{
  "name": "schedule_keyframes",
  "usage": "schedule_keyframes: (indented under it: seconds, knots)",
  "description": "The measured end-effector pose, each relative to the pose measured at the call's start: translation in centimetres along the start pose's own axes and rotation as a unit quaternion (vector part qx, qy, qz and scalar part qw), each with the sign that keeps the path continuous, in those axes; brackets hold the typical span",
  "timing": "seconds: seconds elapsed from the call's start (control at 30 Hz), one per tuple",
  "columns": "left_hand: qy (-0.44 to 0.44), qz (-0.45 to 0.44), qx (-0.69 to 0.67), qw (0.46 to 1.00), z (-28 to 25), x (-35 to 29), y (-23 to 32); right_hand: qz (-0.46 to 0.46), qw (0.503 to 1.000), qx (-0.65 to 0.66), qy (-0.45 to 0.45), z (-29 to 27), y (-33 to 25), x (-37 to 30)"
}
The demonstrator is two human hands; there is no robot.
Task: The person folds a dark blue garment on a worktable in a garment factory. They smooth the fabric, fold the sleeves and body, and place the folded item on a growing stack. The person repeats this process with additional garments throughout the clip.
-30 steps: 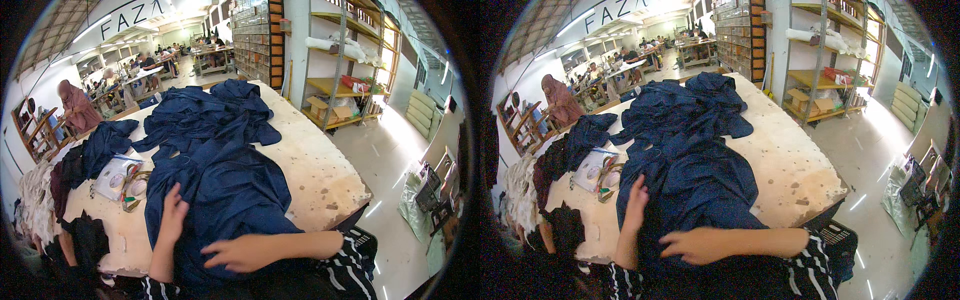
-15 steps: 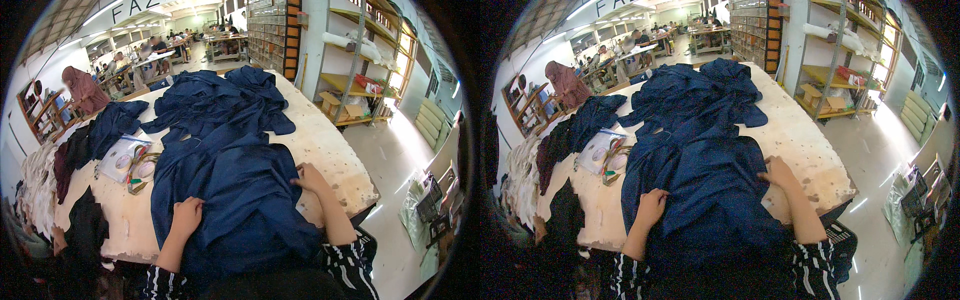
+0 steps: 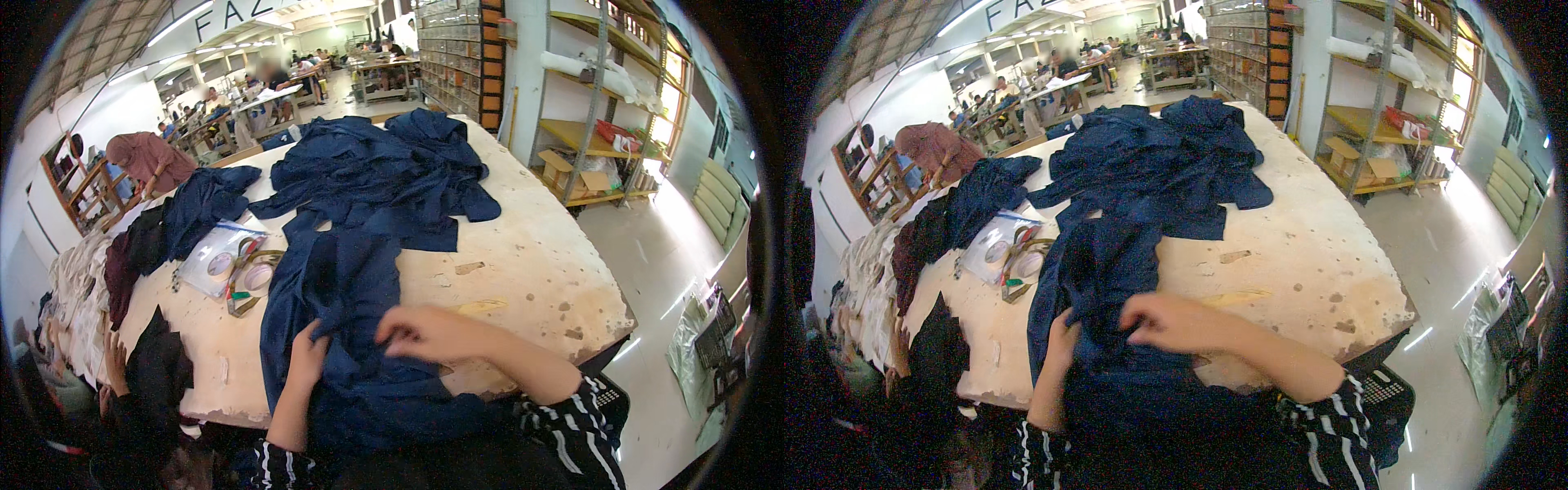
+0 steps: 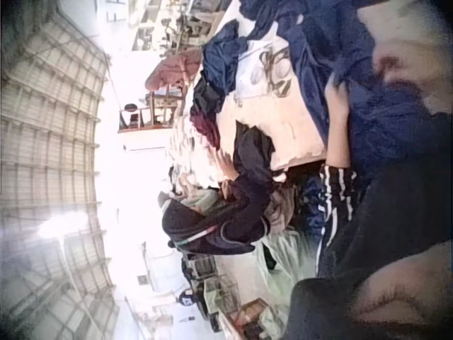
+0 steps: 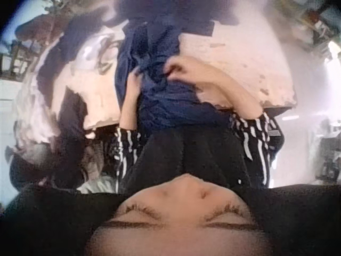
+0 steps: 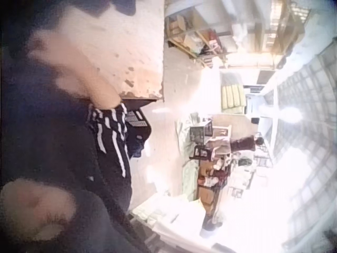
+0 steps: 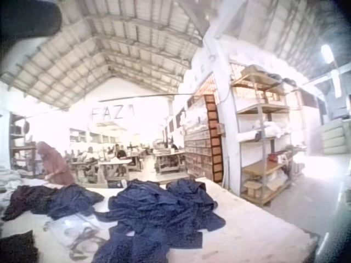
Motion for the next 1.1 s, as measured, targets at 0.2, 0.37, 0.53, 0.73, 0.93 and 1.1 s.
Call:
schedule_keyframes:
  seconds: [0.2, 0.37, 0.53, 0.73, 0.93, 1.1]
  knots:
    - [0.037, -0.099, -0.487, 0.867, -0.8, 1.9, -4.2, 0.014, 0.974, -0.221, 0.045, -0.5, 5.0, -3.8]
    - [0.092, -0.025, -0.493, 0.865, -3.2, 1.7, -3.4, 0.188, 0.974, -0.047, 0.115, -2.6, 9.0, -5.1]
    - [0.191, 0.016, -0.063, 0.979, -9.3, 2.0, -5.4, 0.220, 0.842, -0.361, 0.335, -13.4, 5.7, -7.0]
    - [0.176, 0.014, 0.255, 0.951, -6.9, -1.0, 1.3, 0.142, 0.757, -0.449, 0.453, -17.8, 4.5, -12.5]
    - [0.101, 0.290, 0.265, 0.914, -0.3, -5.5, 7.1, 0.384, 0.881, -0.276, 0.030, -5.2, 3.8, -13.4]
    - [-0.080, 0.258, 0.433, 0.860, 8.0, -4.8, 1.8, 0.329, 0.881, -0.317, 0.122, -13.3, 4.3, -14.1]
Point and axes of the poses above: each hand's wrist, its own x-axis towards the middle knuckle, its own z-axis out of the palm, y = z × x, the point moved 9 cm from there along x, towards the middle knuckle, and after that the axes turned 5 degrees about -z, right-handed, at the moved point
